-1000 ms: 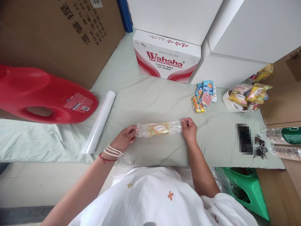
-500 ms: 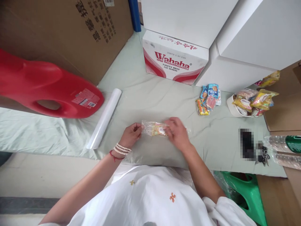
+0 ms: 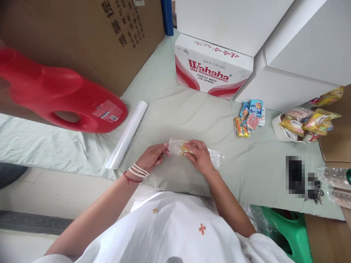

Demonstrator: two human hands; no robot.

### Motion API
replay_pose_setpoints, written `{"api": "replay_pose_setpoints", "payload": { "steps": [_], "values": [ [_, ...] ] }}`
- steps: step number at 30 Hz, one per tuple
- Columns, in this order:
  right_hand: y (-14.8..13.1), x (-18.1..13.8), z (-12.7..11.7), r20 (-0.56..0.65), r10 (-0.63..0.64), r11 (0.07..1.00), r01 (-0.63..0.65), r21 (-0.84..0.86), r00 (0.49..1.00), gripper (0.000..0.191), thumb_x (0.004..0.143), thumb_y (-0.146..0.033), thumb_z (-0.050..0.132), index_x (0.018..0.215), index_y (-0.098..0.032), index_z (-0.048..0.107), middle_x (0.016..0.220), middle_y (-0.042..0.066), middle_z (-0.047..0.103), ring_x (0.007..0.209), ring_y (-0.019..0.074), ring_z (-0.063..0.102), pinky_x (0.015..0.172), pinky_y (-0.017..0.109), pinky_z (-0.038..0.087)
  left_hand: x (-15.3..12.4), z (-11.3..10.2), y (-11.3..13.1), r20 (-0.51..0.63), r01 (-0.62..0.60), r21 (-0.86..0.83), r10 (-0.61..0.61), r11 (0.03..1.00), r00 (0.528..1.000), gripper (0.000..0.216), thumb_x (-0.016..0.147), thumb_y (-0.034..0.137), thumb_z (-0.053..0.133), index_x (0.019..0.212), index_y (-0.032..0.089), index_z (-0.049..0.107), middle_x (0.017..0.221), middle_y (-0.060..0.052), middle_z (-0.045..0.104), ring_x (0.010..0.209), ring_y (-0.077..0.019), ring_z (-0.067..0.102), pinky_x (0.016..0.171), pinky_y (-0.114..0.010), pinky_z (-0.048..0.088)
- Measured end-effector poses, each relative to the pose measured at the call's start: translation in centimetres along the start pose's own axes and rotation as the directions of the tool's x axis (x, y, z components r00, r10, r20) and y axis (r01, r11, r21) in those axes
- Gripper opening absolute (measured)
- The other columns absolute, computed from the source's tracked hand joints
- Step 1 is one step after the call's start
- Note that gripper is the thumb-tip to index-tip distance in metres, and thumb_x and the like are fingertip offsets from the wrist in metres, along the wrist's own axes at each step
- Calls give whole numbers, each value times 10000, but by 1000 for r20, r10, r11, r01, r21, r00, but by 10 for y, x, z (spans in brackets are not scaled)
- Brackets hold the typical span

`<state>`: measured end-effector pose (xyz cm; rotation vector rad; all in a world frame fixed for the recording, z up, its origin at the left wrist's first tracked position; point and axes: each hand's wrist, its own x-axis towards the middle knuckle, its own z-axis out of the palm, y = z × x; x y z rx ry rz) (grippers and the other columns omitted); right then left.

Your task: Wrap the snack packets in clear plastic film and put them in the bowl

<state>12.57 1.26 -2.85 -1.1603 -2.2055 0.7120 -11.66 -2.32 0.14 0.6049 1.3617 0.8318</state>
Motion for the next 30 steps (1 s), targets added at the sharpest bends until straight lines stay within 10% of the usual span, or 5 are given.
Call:
{"api": "replay_pose_setpoints", "payload": {
  "steps": [4,12,21,30],
  "values": [
    [0,0,3,-12,16,1000,-15,12,1000,394,976,-450,636,1355,-346,671,1291,87,636,1120,270,592,958,471,566,1,2,3,82,0,-23,2,1000,997,433,705,554,800,712,161,618,671,-5,644,399,-30,318,414,-240,149],
    [1,0,2,-28,25,999,-24,47,999,381,979,-446,635,1342,-338,681,1285,84,643,1155,268,592,988,466,555,-2,-21,-3,-175,-94,-111,73,989,982,439,613,487,865,758,170,598,604,48,556,414,-31,345,411,-204,175],
    [1,0,2,-33,4,1000,-4,-1,999,368,969,-418,656,1323,-325,694,1275,82,648,1064,253,593,941,442,556,18,5,2,-43,-100,-10,99,995,994,351,699,479,770,693,158,629,590,33,539,423,-47,314,442,-237,190],
    [-1,-1,3,-60,8,999,-6,33,998,360,964,-379,679,1318,-321,695,1284,80,644,1104,245,585,939,423,558,15,-3,-11,-135,-240,353,303,904,943,276,822,453,574,715,198,592,514,52,476,511,-118,432,535,-258,332]
  ]
}}
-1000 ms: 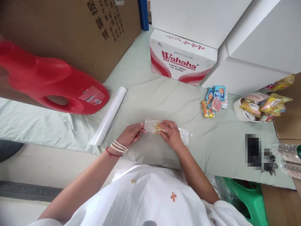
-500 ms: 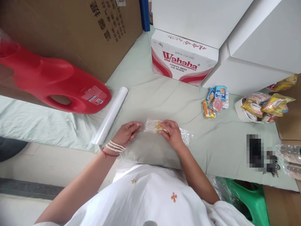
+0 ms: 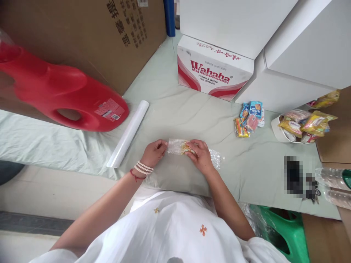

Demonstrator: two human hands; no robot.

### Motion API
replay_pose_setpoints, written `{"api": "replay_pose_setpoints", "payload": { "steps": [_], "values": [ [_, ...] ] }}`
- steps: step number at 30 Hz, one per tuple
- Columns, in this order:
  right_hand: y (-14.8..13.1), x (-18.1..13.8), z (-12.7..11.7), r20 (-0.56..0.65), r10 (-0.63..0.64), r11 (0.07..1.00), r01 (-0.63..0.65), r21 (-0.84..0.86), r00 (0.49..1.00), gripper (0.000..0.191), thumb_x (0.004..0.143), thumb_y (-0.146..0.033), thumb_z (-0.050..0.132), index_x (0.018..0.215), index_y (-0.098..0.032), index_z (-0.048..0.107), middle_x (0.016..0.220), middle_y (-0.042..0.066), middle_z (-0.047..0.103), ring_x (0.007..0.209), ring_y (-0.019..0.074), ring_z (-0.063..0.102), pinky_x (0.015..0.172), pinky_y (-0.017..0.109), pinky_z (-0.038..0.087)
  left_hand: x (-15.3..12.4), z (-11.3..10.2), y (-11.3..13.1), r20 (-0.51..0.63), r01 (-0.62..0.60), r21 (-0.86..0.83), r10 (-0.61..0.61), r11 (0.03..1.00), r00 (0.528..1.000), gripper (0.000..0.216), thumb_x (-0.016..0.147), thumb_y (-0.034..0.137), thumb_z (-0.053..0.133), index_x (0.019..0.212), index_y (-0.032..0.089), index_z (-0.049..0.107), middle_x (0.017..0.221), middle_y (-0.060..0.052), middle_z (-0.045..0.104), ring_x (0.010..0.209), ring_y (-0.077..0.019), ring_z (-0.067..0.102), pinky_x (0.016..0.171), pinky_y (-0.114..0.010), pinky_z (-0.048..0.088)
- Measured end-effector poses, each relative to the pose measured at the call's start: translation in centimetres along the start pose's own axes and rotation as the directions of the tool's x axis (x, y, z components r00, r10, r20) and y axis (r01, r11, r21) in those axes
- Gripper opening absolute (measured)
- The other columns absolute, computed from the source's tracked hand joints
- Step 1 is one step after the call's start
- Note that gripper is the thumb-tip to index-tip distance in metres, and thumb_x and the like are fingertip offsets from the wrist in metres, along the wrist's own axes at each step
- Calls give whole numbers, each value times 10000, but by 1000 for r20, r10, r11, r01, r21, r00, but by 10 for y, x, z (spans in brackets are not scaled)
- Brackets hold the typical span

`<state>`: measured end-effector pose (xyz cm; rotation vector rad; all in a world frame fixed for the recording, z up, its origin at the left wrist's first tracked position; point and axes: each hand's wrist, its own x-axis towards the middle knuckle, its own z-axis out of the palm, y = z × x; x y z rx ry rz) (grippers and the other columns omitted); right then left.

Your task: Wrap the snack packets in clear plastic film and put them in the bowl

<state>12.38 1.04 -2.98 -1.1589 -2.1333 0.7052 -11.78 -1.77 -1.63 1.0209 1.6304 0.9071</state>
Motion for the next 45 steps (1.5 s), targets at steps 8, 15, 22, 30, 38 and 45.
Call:
{"api": "replay_pose_setpoints", "payload": {
  "steps": [8,15,22,30,38,45],
  "values": [
    [1,0,-1,18,16,999,-17,34,1000,367,956,-376,690,1321,-338,693,1287,77,644,1118,243,598,949,424,562,12,-9,-1,70,30,-12,-29,999,997,217,816,405,559,737,205,582,480,67,440,466,-119,415,500,-247,322],
    [3,1,0,9,9,1000,-9,16,1000,374,959,-390,682,1329,-332,688,1272,77,647,1149,247,594,991,433,540,20,-15,9,85,-36,-167,51,985,995,400,709,368,708,1061,193,634,969,-18,674,562,-77,511,530,-234,407],
    [2,2,0,-2,0,1000,0,20,1000,376,957,-384,688,1328,-323,690,1267,78,650,1120,245,600,979,435,541,37,-6,8,101,-99,-50,103,994,990,349,691,456,753,878,162,724,755,-9,670,623,-120,524,605,-258,431],
    [2,1,1,-6,16,999,-16,39,1000,377,960,-414,681,1328,-330,690,1271,77,650,1152,246,594,1007,444,530,38,-11,4,11,-71,-57,72,996,997,342,705,500,734,796,171,739,684,-6,669,652,-151,546,633,-278,435],
    [2,1,1,2,10,999,-10,31,1000,382,965,-410,677,1334,-315,685,1278,83,646,1158,248,592,1019,441,522,43,-13,2,-17,-123,-15,123,992,992,287,702,360,703,911,166,740,820,-15,647,680,-139,519,691,-289,470],
    [2,1,0,19,21,1000,-22,19,1000,387,968,-417,668,1342,-316,680,1284,83,644,1162,248,591,1023,443,524,49,-10,18,70,-252,184,243,950,968,364,669,368,737,988,194,758,940,-45,668,754,-168,544,757,-322,498]
  ]
}}
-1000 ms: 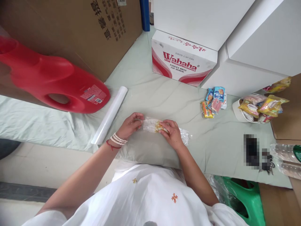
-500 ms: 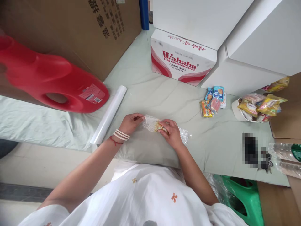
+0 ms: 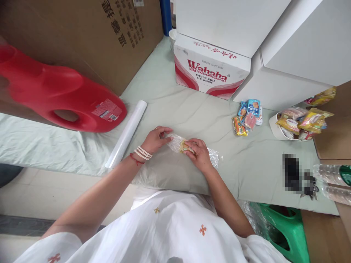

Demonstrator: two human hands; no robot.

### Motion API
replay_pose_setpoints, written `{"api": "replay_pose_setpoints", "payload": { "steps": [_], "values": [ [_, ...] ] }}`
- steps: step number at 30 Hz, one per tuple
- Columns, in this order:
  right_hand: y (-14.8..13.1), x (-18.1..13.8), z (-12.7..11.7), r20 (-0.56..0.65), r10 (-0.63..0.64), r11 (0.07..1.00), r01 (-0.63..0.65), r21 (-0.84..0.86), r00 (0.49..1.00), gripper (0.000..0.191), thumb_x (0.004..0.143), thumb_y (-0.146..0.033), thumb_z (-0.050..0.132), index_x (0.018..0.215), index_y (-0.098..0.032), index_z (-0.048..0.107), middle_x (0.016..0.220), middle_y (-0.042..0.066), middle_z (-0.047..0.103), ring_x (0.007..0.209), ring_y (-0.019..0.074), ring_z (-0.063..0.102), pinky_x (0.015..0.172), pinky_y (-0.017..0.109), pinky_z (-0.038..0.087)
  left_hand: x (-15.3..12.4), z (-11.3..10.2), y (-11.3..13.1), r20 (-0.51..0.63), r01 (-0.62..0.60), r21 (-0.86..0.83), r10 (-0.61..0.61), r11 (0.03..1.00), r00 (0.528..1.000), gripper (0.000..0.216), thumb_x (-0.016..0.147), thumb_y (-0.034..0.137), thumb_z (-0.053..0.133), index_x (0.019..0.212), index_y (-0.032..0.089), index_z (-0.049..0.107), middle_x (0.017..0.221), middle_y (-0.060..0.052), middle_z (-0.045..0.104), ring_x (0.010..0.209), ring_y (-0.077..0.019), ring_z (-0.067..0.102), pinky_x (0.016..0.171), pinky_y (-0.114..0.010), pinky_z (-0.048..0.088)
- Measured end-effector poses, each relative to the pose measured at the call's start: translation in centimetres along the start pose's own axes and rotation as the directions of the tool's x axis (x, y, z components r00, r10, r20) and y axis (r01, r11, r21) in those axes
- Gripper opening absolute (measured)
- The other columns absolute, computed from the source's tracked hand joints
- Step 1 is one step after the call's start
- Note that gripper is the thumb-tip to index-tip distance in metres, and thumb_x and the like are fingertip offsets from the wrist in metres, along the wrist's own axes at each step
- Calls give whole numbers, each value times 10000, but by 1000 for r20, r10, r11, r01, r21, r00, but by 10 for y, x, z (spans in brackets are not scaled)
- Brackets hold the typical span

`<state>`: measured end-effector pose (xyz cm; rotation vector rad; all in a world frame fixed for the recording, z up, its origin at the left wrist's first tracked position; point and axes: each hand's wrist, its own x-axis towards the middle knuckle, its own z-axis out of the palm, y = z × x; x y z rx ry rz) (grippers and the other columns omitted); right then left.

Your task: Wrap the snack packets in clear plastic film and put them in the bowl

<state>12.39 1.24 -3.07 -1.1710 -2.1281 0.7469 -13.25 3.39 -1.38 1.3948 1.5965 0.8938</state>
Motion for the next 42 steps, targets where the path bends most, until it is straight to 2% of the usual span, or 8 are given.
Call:
{"api": "replay_pose_setpoints", "payload": {
  "steps": [5,11,15,23,29,33,37,42],
  "values": [
    [-1,0,0,16,21,1000,-21,-11,1000,392,968,-433,661,1342,-317,682,1295,88,639,1179,254,588,1050,463,515,12,-10,3,50,8,29,-9,1000,999,240,736,419,675,794,200,752,744,-30,716,696,-183,594,697,-305,475],
    [-2,-1,0,13,32,999,-32,7,999,387,972,-427,653,1344,-322,681,1288,88,641,1173,255,585,1025,456,529,6,-37,2,-226,212,31,-200,977,953,345,847,531,581,735,214,657,608,-10,641,527,-162,521,567,-296,393],
    [1,0,2,10,4,1000,-4,-18,1000,385,973,-437,651,1339,-323,680,1284,84,640,1153,254,588,1023,460,527,-16,-15,9,-20,301,71,-301,951,954,474,838,670,595,698,217,623,582,-22,621,479,-170,497,548,-316,354],
    [-18,-9,-10,3,-29,988,30,-154,1000,419,1011,-387,580,1418,-289,609,1465,133,519,1101,267,579,982,492,546,-26,26,0,-83,253,-51,-257,966,963,283,721,447,685,640,208,557,575,52,470,579,-128,429,585,-270,333],
    [-28,-29,-9,19,-53,959,57,-276,998,370,1011,-210,534,1328,-312,695,1420,93,603,1220,307,521,1041,542,506,-36,28,6,-221,161,-87,-177,983,959,225,684,383,726,681,204,589,802,-1,556,715,-148,526,694,-290,453],
    [-21,-30,2,35,-33,969,41,-245,999,438,1002,-133,499,1325,-344,707,1417,59,621,1258,287,516,1067,521,512,-47,44,25,-166,100,-138,-123,985,978,172,775,349,688,741,208,595,811,1,612,720,-145,572,717,-283,498],
    [-18,-26,2,39,-33,982,40,-182,999,444,1006,-143,483,1349,-332,691,1443,52,615,1305,279,508,1109,519,491,-50,69,43,-38,-92,35,93,995,995,112,880,289,620,863,202,689,911,-45,697,846,-183,649,820,-324,538],
    [-13,-34,-20,-29,-23,999,22,-24,999,389,1035,-224,443,1352,-304,653,1357,66,674,1266,242,595,1110,505,490,-57,83,46,106,-359,390,346,848,932,306,1010,272,446,1047,192,739,1111,-106,732,1092,-248,627,962,-404,520]
  ]
}}
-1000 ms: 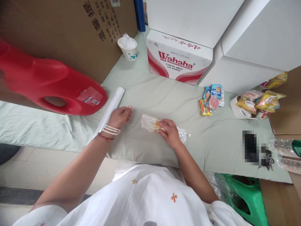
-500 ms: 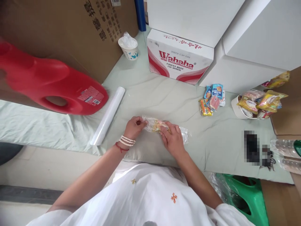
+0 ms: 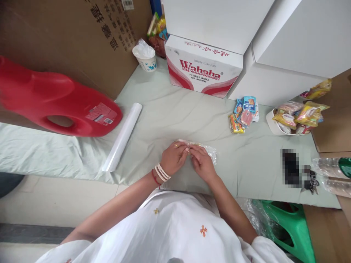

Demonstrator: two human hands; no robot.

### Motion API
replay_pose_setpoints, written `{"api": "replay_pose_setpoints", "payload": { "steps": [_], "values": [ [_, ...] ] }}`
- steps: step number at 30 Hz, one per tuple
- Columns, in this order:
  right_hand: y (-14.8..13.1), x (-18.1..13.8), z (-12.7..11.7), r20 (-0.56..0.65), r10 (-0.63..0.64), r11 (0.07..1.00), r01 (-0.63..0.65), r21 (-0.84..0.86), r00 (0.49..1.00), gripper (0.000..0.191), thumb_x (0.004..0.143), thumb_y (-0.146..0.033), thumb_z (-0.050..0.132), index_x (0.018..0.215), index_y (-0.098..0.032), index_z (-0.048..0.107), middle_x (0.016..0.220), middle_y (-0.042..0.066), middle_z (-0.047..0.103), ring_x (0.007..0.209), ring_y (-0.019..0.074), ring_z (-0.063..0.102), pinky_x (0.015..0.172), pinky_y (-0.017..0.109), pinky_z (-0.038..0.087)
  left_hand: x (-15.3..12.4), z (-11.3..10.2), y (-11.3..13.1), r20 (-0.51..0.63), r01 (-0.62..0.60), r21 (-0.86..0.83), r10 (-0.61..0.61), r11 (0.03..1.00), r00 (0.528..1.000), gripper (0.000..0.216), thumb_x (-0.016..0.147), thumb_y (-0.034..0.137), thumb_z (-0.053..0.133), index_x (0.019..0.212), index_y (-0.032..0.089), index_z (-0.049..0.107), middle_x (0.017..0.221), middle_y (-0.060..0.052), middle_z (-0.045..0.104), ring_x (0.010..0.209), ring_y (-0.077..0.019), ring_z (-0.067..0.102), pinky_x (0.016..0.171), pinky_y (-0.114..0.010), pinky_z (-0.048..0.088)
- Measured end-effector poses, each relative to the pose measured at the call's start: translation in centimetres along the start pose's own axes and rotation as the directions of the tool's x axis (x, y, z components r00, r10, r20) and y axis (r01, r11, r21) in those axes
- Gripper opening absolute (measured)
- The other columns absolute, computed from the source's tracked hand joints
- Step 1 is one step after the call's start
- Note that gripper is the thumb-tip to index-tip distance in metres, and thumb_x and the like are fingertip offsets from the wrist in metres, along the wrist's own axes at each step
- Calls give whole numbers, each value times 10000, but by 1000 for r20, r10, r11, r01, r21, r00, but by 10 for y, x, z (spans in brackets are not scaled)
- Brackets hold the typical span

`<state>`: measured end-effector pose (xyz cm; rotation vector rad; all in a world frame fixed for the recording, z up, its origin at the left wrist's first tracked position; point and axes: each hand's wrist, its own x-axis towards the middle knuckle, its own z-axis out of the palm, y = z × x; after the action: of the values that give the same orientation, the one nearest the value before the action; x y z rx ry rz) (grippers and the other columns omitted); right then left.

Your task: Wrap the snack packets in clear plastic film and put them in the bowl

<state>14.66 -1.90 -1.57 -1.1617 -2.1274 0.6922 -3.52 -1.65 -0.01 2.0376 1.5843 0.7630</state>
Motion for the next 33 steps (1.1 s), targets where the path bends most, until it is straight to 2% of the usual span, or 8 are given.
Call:
{"api": "replay_pose_setpoints", "payload": {
  "steps": [6,11,15,20,24,27,30,33],
  "values": [
    [27,-23,-22,-351,209,902,-318,-291,913,390,920,-433,655,1237,-207,672,1473,191,510,1393,392,404,1125,695,354,-20,11,-2,-17,-94,277,103,956,995,332,963,202,530,1247,232,697,1309,-115,705,1283,-313,564,1037,-507,417],
    [35,-16,-48,-148,382,889,-406,-209,912,208,914,-407,593,922,-219,683,1092,127,682,1029,291,632,909,482,521,-22,16,-3,2,-164,299,171,940,985,347,989,154,466,1251,229,680,1324,-121,702,1359,-279,547,1103,-519,339],
    [7,26,-50,-5,493,864,-490,-114,870,216,913,-443,590,885,-233,634,725,-2,650,656,182,588,637,290,456,-23,16,-2,8,-162,317,168,934,986,353,997,156,462,1263,232,681,1339,-118,700,1347,-290,562,1085,-519,368],
    [-23,74,1,64,387,887,-353,-297,920,151,970,-300,526,903,-220,636,823,54,664,731,207,592,676,303,432,-22,14,-6,47,-154,270,147,950,988,436,968,138,464,1374,134,624,1399,-193,652,1363,-316,558,1067,-496,441],
    [-29,69,21,87,277,906,-230,-355,957,292,1049,-326,421,1007,-174,667,950,131,619,892,267,574,834,384,474,-24,2,-24,-11,-180,-32,180,983,984,471,865,110,504,1311,135,652,1405,-166,655,1353,-273,573,1143,-459,453],
    [-40,50,23,84,184,900,-133,-415,979,328,1042,-355,465,1232,-147,632,1099,175,597,1032,315,518,927,451,469,-27,-6,-36,-167,16,-253,-60,967,984,386,841,113,497,1163,203,690,1308,-95,712,1235,-225,639,1094,-421,504],
    [-54,38,30,111,206,829,-113,-548,972,542,976,-383,610,1433,-114,499,1247,197,566,1125,337,465,945,454,465,-23,-6,-37,-176,267,-370,-349,890,920,233,881,191,505,1020,199,692,1082,-82,754,997,-216,696,929,-398,571],
    [-58,42,38,118,280,766,-148,-626,953,564,955,-339,646,1449,-119,486,1256,184,567,1125,326,460,932,430,465,-18,-3,-30,-129,275,-449,-366,850,922,190,916,273,519,974,198,684,995,-67,726,922,-195,689,853,-351,576]
  ]
}}
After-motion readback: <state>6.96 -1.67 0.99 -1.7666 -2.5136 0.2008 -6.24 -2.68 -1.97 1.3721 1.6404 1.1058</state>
